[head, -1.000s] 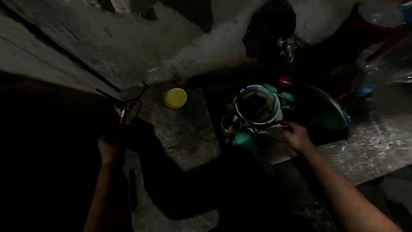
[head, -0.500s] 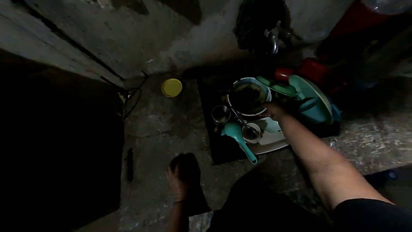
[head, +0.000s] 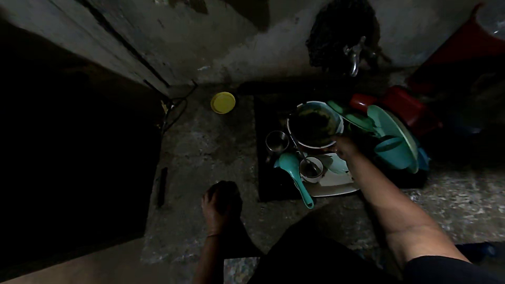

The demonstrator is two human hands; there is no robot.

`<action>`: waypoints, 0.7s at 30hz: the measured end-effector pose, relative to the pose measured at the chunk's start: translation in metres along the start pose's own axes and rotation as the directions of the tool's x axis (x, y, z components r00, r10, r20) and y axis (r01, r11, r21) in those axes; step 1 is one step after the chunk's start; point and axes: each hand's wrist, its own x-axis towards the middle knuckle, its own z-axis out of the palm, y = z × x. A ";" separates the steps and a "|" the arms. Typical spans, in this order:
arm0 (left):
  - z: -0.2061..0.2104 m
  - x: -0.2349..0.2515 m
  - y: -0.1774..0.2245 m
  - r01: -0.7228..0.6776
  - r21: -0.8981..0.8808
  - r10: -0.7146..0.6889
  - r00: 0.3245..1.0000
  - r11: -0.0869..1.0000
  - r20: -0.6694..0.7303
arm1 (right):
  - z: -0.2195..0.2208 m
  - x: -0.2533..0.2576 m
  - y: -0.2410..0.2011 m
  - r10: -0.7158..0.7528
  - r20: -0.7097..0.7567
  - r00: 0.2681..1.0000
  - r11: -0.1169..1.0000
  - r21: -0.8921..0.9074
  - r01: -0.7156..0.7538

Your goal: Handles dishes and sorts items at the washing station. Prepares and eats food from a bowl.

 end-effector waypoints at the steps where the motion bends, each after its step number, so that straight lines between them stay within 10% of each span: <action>1: 0.000 0.000 0.000 -0.001 -0.001 0.001 1.000 1.000 0.002 | -0.001 -0.003 -0.003 -0.005 0.006 1.000 1.000 0.001 0.005; 14: 0.003 -0.001 -0.012 -0.033 -0.062 0.033 0.999 0.998 -0.003 | -0.039 -0.074 -0.037 -0.079 0.119 0.990 0.991 -0.101 0.091; 21: -0.003 0.018 0.024 0.135 -0.516 -0.173 0.984 0.846 -0.026 | -0.067 -0.125 -0.031 -0.035 0.121 0.992 0.984 -0.172 0.056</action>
